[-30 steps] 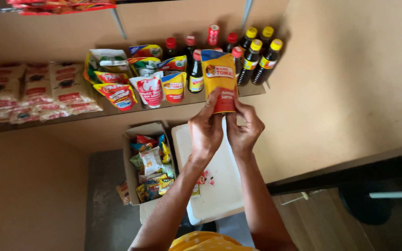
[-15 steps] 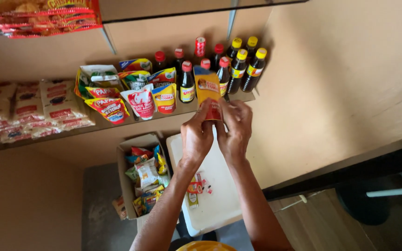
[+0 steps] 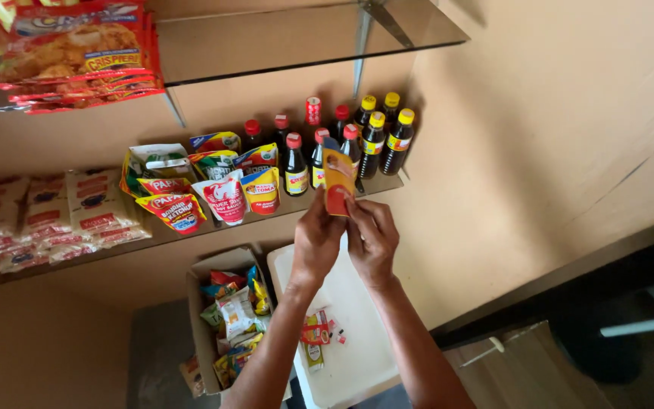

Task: Organize and stock grocery items on shelves.

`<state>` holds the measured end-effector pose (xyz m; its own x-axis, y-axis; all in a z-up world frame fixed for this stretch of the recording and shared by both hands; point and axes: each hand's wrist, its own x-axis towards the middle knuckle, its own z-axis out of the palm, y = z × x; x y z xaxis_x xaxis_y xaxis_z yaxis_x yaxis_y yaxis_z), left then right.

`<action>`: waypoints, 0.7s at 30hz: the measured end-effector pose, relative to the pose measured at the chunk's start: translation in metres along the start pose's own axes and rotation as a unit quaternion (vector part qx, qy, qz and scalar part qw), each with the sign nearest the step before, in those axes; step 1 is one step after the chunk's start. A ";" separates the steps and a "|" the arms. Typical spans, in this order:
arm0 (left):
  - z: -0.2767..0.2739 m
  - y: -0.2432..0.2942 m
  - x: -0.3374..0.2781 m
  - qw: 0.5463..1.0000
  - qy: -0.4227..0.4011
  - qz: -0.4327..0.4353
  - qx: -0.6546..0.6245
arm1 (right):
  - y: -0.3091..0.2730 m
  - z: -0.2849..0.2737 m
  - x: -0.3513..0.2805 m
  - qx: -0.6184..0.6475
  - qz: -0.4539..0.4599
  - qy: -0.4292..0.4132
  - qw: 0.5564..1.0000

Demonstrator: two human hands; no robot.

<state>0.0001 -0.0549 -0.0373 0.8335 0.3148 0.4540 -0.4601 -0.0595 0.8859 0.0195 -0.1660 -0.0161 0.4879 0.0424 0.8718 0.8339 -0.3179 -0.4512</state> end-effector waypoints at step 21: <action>0.011 -0.006 0.009 0.995 0.063 -0.074 0.020 | 0.014 0.002 0.010 0.016 0.037 -0.118 0.992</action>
<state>0.0134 -0.0628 -0.0371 0.8447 0.4398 0.3051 -0.3206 -0.0407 0.9463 0.0370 -0.1684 -0.0140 0.5916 0.2412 0.7693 0.7996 -0.2981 -0.5214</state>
